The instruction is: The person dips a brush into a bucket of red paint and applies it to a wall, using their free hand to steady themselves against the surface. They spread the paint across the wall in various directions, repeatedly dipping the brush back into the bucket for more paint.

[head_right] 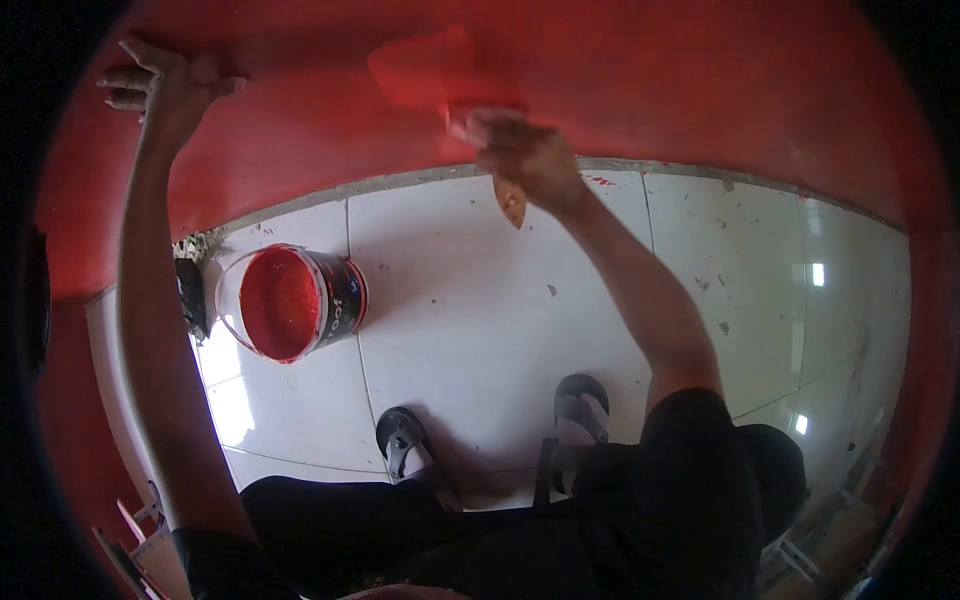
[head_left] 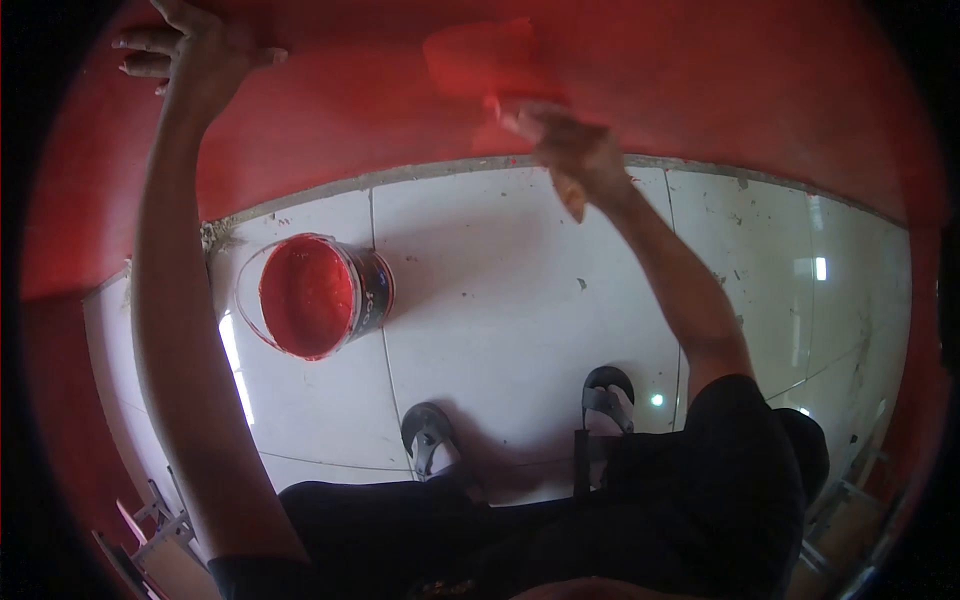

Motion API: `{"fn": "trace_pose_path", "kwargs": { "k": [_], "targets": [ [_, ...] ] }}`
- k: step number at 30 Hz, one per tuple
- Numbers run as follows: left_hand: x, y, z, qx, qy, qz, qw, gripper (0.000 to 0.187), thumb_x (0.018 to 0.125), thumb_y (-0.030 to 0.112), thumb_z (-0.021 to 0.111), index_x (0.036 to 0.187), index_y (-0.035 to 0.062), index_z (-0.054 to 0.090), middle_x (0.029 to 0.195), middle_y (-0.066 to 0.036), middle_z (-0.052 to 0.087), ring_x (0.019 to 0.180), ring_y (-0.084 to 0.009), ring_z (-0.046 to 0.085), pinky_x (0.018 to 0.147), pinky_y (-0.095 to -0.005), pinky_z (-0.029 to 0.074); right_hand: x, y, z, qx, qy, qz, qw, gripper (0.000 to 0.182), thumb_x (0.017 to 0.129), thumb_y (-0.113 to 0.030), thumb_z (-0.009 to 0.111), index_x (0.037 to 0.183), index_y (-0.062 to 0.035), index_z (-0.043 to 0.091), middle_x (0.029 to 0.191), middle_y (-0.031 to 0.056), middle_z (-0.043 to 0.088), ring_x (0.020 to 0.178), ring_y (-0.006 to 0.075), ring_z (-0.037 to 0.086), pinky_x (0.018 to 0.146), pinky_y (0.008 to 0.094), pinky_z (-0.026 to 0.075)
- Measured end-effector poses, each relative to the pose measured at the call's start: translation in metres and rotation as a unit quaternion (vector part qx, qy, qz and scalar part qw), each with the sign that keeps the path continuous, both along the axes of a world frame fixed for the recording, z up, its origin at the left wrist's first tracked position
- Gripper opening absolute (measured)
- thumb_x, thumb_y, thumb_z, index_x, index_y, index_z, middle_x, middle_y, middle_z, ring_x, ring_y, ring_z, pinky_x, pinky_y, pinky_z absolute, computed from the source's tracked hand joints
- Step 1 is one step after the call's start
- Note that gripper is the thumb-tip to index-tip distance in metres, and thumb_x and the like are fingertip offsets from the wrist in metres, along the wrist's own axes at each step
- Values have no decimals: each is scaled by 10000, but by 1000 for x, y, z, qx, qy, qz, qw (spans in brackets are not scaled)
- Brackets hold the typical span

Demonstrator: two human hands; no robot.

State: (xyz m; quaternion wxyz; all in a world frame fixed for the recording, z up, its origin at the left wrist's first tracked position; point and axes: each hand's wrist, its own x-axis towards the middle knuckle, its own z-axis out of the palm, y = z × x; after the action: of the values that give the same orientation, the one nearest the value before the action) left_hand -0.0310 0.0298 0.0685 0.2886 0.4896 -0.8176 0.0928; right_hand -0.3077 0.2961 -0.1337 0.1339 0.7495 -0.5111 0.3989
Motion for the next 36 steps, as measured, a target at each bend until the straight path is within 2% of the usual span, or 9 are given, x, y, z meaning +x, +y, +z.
{"fn": "trace_pose_path", "kwargs": {
  "k": [4,9,14,18,22,29,31,33,36],
  "targets": [
    [-1,1,5,-5,-6,2,1000,1596,652,451,959,1519,-13,-299,1442,-553,-275,1328,-772,-182,1098,-803,180,7,5,111,-104,89,-50,989,122,709,-144,713,701,-130,592,1159,41,750,1143,253,705,824,342,626],
    [0,3,7,3,-12,5,1000,1592,651,439,961,1523,2,-297,1447,-543,-281,1335,-765,-180,1099,-801,185,15,1,159,-237,119,-90,960,160,717,-155,724,673,-127,572,1193,45,749,1121,254,720,848,349,625],
    [0,3,5,-1,-15,6,1000,1588,649,427,963,1527,18,-295,1453,-532,-287,1343,-757,-178,1100,-800,190,16,-1,22,-97,212,-138,963,192,796,-174,721,687,-148,564,1352,57,678,1248,236,651,1066,397,520],
    [0,-1,4,-11,-10,5,1000,1585,648,417,964,1530,30,-294,1458,-523,-291,1348,-752,-177,1101,-799,194,29,6,-94,-12,202,-114,973,164,825,-180,691,711,-148,577,1318,55,692,1207,246,674,1040,412,534],
    [2,-3,4,-12,-4,7,1000,1582,646,407,966,1533,42,-293,1462,-515,-296,1354,-746,-175,1102,-797,198,44,14,-143,90,153,-78,981,152,839,-192,660,721,-136,582,1303,67,697,1202,255,677,1010,414,551],
    [1,-4,4,-15,1,5,1000,1579,644,390,969,1539,64,-290,1471,-500,-304,1365,-736,-172,1104,-795,205,37,-9,-150,163,128,-65,976,113,781,-204,683,732,-140,604,1235,53,722,1179,257,686,925,393,583],
    [2,-3,4,-16,3,6,1000,1578,643,385,970,1540,70,-290,1473,-495,-306,1368,-733,-171,1104,-795,207,27,-16,-129,114,143,-57,981,108,810,-191,698,736,-156,627,1253,41,711,1154,233,699,814,372,609],
    [0,-1,3,-15,4,3,1000,1577,643,380,970,1542,76,-289,1475,-491,-309,1371,-730,-170,1105,-794,209,26,-17,-101,97,138,-64,984,139,777,-180,718,707,-149,602,1258,37,712,1155,243,699,828,367,614],
    [-1,3,0,-15,5,0,1000,1576,642,372,972,1544,86,-288,1479,-485,-312,1375,-726,-169,1105,-793,212,35,-13,-20,-39,160,-72,984,197,747,-175,737,657,-143,564,1248,55,728,1153,261,704,872,382,620]
  ]
}}
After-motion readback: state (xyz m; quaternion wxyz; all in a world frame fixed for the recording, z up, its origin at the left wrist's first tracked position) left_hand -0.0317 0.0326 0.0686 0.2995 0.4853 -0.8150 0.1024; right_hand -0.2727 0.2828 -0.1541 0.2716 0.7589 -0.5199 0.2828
